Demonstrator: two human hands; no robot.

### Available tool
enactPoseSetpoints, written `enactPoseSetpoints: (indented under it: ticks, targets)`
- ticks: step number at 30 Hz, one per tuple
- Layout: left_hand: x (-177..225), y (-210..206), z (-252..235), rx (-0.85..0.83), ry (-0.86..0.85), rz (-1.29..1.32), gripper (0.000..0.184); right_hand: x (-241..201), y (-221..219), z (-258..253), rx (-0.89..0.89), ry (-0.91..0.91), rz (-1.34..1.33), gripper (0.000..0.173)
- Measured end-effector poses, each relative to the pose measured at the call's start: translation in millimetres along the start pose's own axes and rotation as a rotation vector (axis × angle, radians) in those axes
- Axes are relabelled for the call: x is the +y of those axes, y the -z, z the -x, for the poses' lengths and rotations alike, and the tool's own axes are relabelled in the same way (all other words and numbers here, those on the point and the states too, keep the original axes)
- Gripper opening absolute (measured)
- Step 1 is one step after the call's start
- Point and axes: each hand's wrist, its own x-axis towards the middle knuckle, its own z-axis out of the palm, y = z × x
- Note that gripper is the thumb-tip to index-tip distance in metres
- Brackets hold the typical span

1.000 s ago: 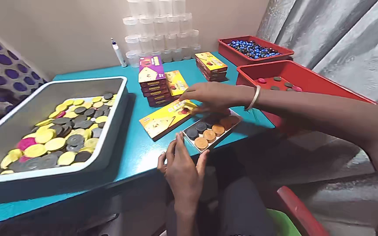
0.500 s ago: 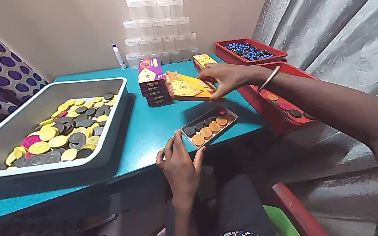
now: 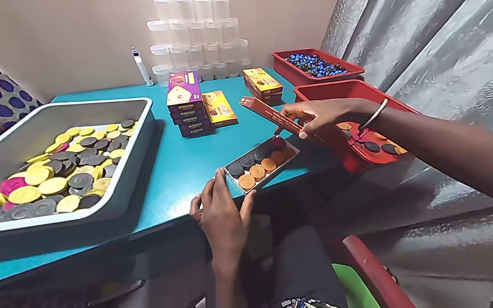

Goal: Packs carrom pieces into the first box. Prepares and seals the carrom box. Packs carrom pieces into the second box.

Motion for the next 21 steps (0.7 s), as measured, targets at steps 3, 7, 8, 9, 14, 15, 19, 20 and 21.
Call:
enactPoseSetpoints:
  ticks: [3,7,8,9,14,15,19,20,21]
  targets:
    - [0,0,0,0.0,0.007,0.009,0.077,-4,-5,-3,-0.009,-0.009,0.033,0.045]
    - [0,0,0,-0.002,0.012,0.006,0.077,-5,-5,-4,-0.011,-0.001,0.064,0.05]
    - [0,0,0,0.0,0.01,0.006,0.077,-5,-6,-4,-0.007,-0.001,0.063,0.05]
    - [0,0,0,0.003,0.008,0.006,0.077,-4,-6,-3,-0.003,-0.003,0.062,0.051]
    - [-1,0,0,0.006,0.001,0.003,0.077,0,-6,-4,0.038,0.034,0.093,0.055]
    - [-1,-1,0,0.006,0.003,0.007,0.077,-3,-6,-4,0.081,0.054,0.149,0.059]
    - [-1,0,-1,-0.003,0.011,0.008,0.078,-9,-13,-16,0.181,0.255,0.511,0.078]
    - [-1,-1,-1,-0.004,0.011,0.008,0.078,-10,-17,-21,0.147,0.274,0.542,0.079]
    - [-1,-1,0,0.002,0.009,0.009,0.079,-12,-23,-24,0.101,0.267,0.543,0.08]
